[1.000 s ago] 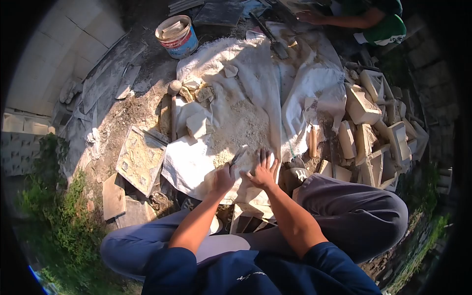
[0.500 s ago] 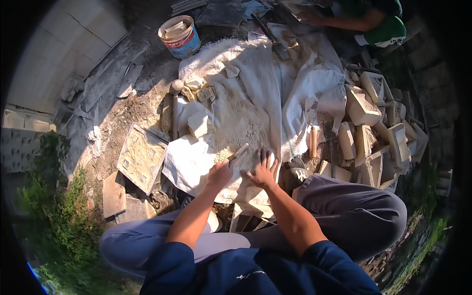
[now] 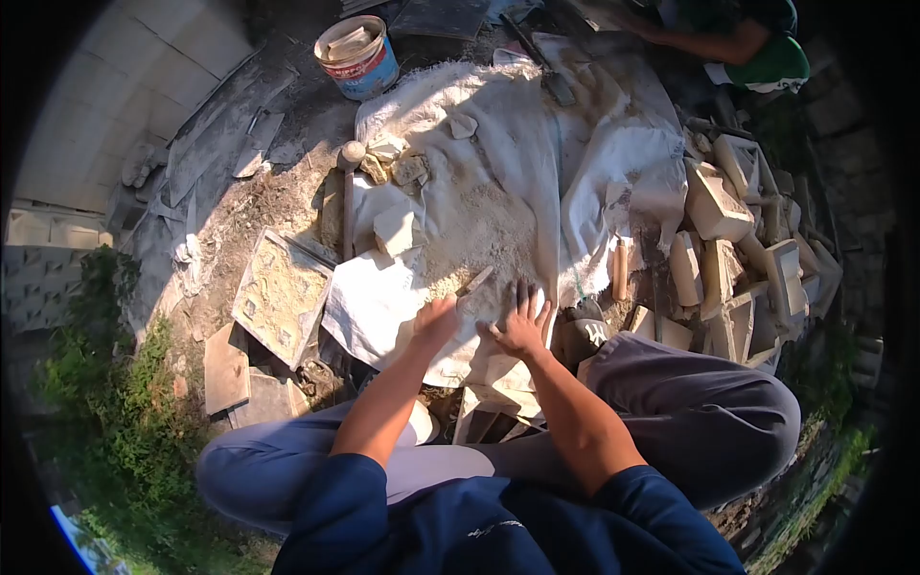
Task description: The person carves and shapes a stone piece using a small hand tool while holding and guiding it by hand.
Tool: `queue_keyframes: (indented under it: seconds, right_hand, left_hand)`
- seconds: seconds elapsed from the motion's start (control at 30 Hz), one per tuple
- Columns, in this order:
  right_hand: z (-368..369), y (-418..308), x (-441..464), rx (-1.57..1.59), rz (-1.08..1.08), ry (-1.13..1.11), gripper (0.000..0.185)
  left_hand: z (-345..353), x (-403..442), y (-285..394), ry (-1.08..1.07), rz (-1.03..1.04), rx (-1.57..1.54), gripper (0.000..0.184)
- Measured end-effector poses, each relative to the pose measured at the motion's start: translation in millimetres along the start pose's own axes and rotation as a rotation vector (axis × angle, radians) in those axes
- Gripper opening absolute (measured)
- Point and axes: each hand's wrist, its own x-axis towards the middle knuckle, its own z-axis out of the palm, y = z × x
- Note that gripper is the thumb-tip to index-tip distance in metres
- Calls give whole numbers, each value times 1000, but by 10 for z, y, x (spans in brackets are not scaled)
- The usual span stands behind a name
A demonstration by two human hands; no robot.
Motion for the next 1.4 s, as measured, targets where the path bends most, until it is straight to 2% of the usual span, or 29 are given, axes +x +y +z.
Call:
queue_keyframes:
  seconds: [0.03, 0.1, 0.17, 0.23, 0.3, 0.33, 0.37, 0.4, 0.47, 0.53, 0.6, 0.63, 0.7, 0.77, 0.83, 0.87, 0.9, 0.97, 1.0, 1.03, 1.1, 1.13, 1.2, 1.23, 1.3, 1.33, 1.37, 1.4]
  right_hand:
    - [-24, 6, 19, -9, -8, 6, 121]
    - [1, -2, 25, -15, 14, -10, 120]
    - [23, 19, 11, -22, 21, -21, 118]
    - [26, 0, -4, -19, 6, 21, 117]
    - [-61, -16, 63, -66, -11, 57, 115]
    - [-93, -30, 131, -124, -25, 180, 113]
    - [-87, -44, 153, -175, -30, 293, 113]
    - [-177, -51, 234, -81, -76, 385, 105]
    - [-110, 172, 530, -57, -156, 309, 107]
    - [206, 505, 764, -30, -240, 258, 109]
    - [550, 716, 1061, -608, -262, 591, 124]
    - [370, 587, 965, -607, -270, 592, 124]
    - [-14, 395, 717, -6, -228, 231, 138]
    - [-141, 314, 652, 55, -199, 211, 143]
    - [-152, 320, 588, -13, -240, 233, 113]
    - [-134, 320, 607, -87, -260, 279, 104]
    - [5, 390, 686, -91, -261, 285, 104]
    - [246, 575, 789, -245, -355, 405, 90]
    - [-14, 422, 609, -57, -368, 478, 57]
    - [-150, 440, 542, -63, -348, 480, 57]
    - [-395, 472, 572, 125, -336, 728, 30]
    - [-527, 541, 634, 225, -285, 705, 11]
    - [-859, 665, 648, 222, -232, 834, 16]
    - [-1023, 746, 627, 84, -200, 977, 24]
    - [-1164, 1030, 642, -157, 169, 1038, 39]
    - [-1097, 1421, 735, -40, 189, 1061, 34]
    - [-1129, 1516, 675, 54, 450, 850, 28]
    - [-1101, 1607, 565, -24, 484, 751, 25]
  left_hand:
    - [-59, 63, 43, -76, 37, -4, 41]
    - [-13, 58, 54, -75, -5, 35, 41]
    - [263, -21, -98, 113, -11, -95, 41]
    - [31, -27, -6, 114, 27, -53, 42]
    - [-129, 141, 61, -208, -95, -64, 43]
    - [-326, 148, 155, -271, -139, -164, 47]
    - [-311, 156, 158, -274, -133, -164, 47]
    - [-229, 115, 123, -220, -141, -179, 49]
    - [-185, 49, 156, -108, -178, -239, 53]
    - [-249, 136, 248, -163, -190, -208, 52]
    - [-331, 232, 235, -268, -225, -214, 52]
    - [-231, 189, 168, -263, -232, -214, 52]
    - [-21, 128, 104, -218, -261, -349, 55]
    - [-82, 178, 196, -233, -252, -317, 56]
    - [-146, 176, 261, -265, -243, -243, 57]
    - [-202, 238, 263, -328, -264, -269, 58]
    - [-251, 228, 264, -322, -260, -272, 58]
    - [-335, 191, 293, -364, -313, -203, 60]
    - [-319, 190, 285, -375, -292, -206, 60]
    - [-290, 175, 257, -368, -305, -199, 60]
    - [-268, 155, 248, -365, -315, -194, 60]
    - [-294, 165, 254, -357, -314, -188, 60]
    - [-340, 155, 266, -336, -311, -181, 61]
    - [-333, 140, 267, -334, -309, -183, 61]
    - [-299, 111, 266, -306, -329, -192, 60]
    - [-292, 92, 270, -301, -328, -195, 60]
    - [-284, 74, 274, -286, -330, -213, 60]
    - [-276, 69, 282, -268, -330, -230, 59]
